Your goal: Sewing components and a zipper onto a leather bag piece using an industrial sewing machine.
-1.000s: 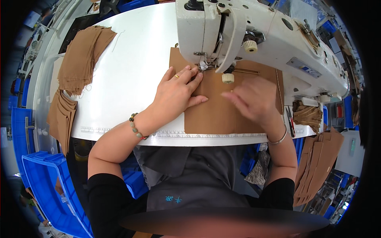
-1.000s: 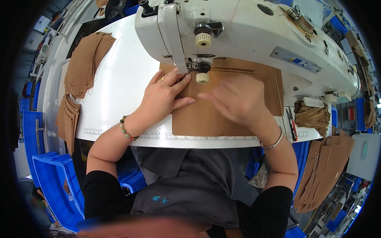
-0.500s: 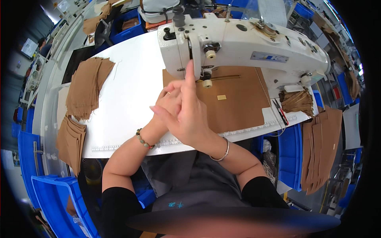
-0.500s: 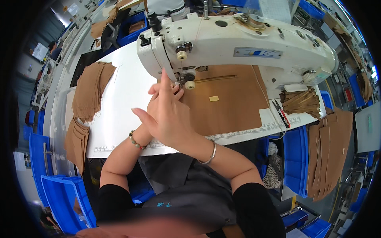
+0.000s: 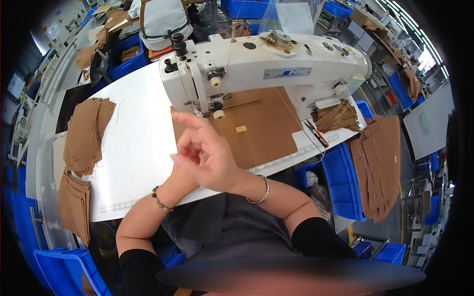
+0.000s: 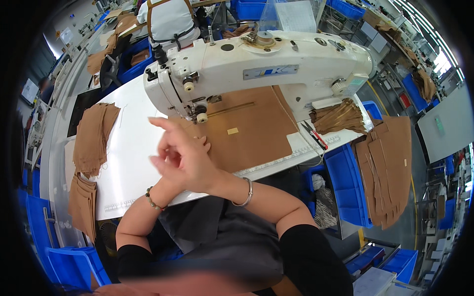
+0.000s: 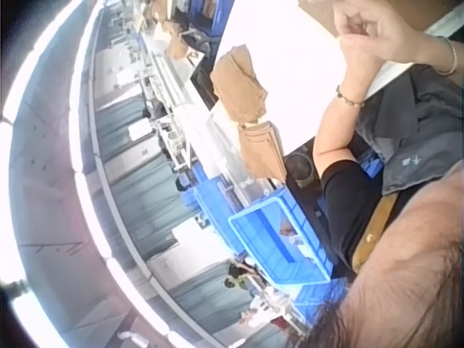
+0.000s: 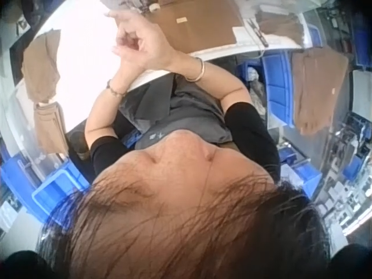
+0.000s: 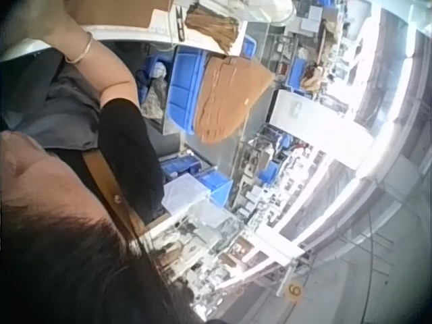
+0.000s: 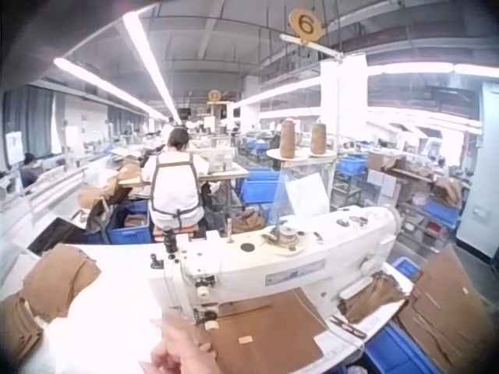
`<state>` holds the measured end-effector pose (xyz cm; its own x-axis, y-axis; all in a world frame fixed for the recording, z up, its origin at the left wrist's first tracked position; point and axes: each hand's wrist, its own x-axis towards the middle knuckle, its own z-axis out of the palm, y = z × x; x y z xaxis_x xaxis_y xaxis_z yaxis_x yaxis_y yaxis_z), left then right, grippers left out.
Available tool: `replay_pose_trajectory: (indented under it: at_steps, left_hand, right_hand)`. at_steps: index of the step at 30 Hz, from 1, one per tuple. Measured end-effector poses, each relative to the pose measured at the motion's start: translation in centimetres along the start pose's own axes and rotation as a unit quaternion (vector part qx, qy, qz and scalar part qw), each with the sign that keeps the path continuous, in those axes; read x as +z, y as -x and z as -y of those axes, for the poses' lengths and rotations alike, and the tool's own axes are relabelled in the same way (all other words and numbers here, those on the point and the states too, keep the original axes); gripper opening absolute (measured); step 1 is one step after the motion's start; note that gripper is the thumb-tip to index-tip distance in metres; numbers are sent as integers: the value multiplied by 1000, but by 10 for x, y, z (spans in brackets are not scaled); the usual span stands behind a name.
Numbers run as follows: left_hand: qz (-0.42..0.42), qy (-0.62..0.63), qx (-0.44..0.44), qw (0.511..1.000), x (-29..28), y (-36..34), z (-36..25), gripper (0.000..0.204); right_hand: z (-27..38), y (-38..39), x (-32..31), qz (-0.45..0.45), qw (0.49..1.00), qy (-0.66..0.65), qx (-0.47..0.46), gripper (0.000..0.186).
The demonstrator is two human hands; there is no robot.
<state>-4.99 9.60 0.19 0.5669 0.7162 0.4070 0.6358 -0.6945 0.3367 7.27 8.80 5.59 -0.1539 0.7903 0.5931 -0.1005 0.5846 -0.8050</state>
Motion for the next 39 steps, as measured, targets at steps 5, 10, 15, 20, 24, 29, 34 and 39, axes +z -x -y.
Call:
replay_pose_trajectory:
  at_steps: [5, 10, 15, 20, 24, 29, 34, 39]
  left_hand:
    - [34, 31, 11, 999, -7, -3, -1, 63]
    - [67, 59, 8, 996, -20, 12, -6, 63]
    - [131, 48, -7, 990, -12, -9, -12, 68]
    - [88, -83, 30, 992, 1, -9, 4, 45]
    - [49, -111, -27, 992, -7, 8, -2, 34]
    - [84, -60, -8, 995, -29, 52, -55, 26]
    - [86, -30, -29, 995, -28, 92, -98, 27]
    - [58, -44, -31, 997, -10, 114, -101, 31]
  right_hand:
    - [-9, 2, -10, 11, 971, 164, -175, 30]
    - [7, 5, -19, 71, 992, 96, -33, 33]
    - [-7, 13, -16, 72, 973, 114, -186, 43]
    - [18, 23, -74, 89, 961, 238, -109, 39]
    - [4, 34, -176, -53, 894, 441, -56, 10]
    - [4, 86, -271, -30, 728, 677, 105, 23]
    - [-7, 105, -289, 4, 696, 712, 94, 23]
    - [12, 98, -299, -43, 739, 671, 39, 24]
